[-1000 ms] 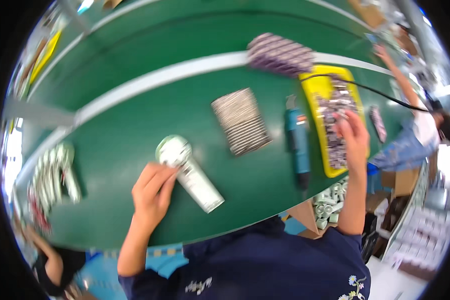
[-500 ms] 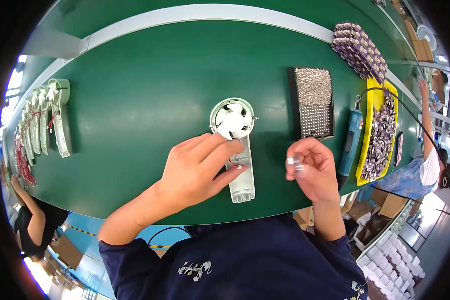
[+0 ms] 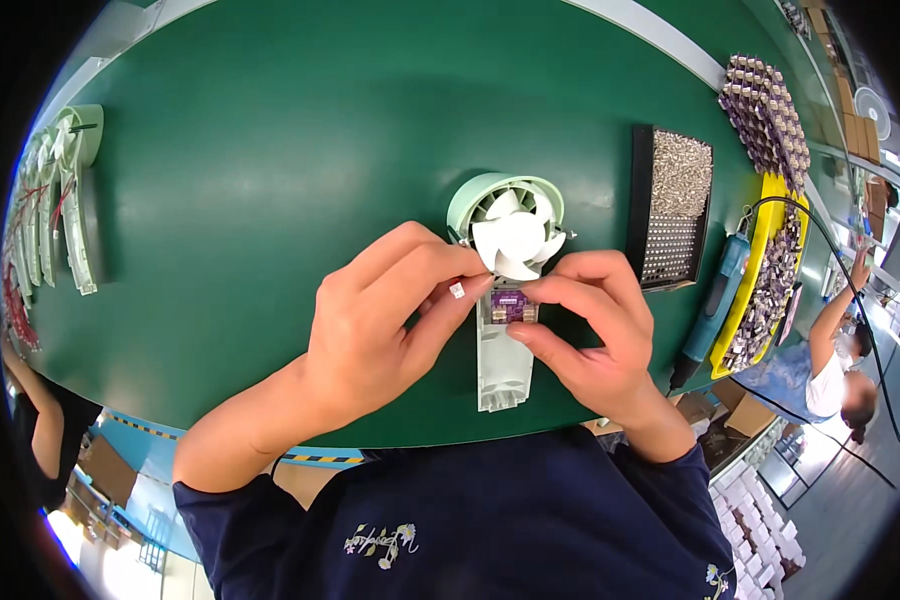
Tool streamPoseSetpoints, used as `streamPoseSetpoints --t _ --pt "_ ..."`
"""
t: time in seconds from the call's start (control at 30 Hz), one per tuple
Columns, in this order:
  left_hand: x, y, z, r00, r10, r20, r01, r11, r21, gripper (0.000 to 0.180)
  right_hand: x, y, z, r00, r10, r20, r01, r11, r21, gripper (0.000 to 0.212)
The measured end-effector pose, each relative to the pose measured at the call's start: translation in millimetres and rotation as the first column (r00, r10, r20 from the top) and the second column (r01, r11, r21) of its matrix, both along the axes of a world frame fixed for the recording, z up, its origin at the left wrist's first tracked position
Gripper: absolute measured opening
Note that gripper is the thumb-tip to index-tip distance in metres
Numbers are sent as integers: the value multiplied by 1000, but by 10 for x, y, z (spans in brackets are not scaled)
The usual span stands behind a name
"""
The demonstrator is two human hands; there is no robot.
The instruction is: Installing printed circuit boards into handheld fan housings and securing them with an electric screwdriver on a factory assembly line.
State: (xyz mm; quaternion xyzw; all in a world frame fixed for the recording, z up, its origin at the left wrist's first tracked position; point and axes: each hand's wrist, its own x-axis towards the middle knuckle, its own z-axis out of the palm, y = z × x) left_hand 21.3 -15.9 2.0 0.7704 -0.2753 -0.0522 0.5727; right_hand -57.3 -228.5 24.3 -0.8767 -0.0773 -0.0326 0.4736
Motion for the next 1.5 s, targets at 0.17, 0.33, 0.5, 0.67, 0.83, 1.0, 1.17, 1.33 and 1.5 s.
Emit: streamPoseSetpoints --t 0.17,0.33,0.5,0.67,0.83,1.0,1.17,1.33,1.5 --pt "-10 8 11 999 -32 -3 32 999 21 18 -25 -14 14 1000 22 19 -20 996 -87 40" --pt "-10 10 -2 1000 -27 5 27 1000 13 18 31 -16 89 998 68 -17 -70 987 -143 39" --pt "4 20 4 998 -62 -1 62 998 2 18 56 24 114 996 81 45 -66 961 -269 37" --pt "-2 47 30 994 -90 -64 88 996 -30 20 61 77 148 992 87 89 -58 955 -289 34" --pt "9 -9 51 971 -228 65 229 973 -6 23 49 30 73 991 82 106 -53 968 -247 37" --pt "-52 32 17 978 -195 74 191 980 60 25 -29 -51 225 995 97 0 -93 956 -280 38" --pt "-59 -61 104 978 -181 108 174 983 66 24 -795 -995 330 457 -862 220 887 425 -178 42" --pt "-101 -9 93 978 -147 146 131 985 115 25 -935 -1165 -49 582 -808 91 619 367 -695 53" --pt "-104 -51 39 979 -140 148 126 987 102 21 -1015 -1256 181 713 -663 -229 694 621 365 52"
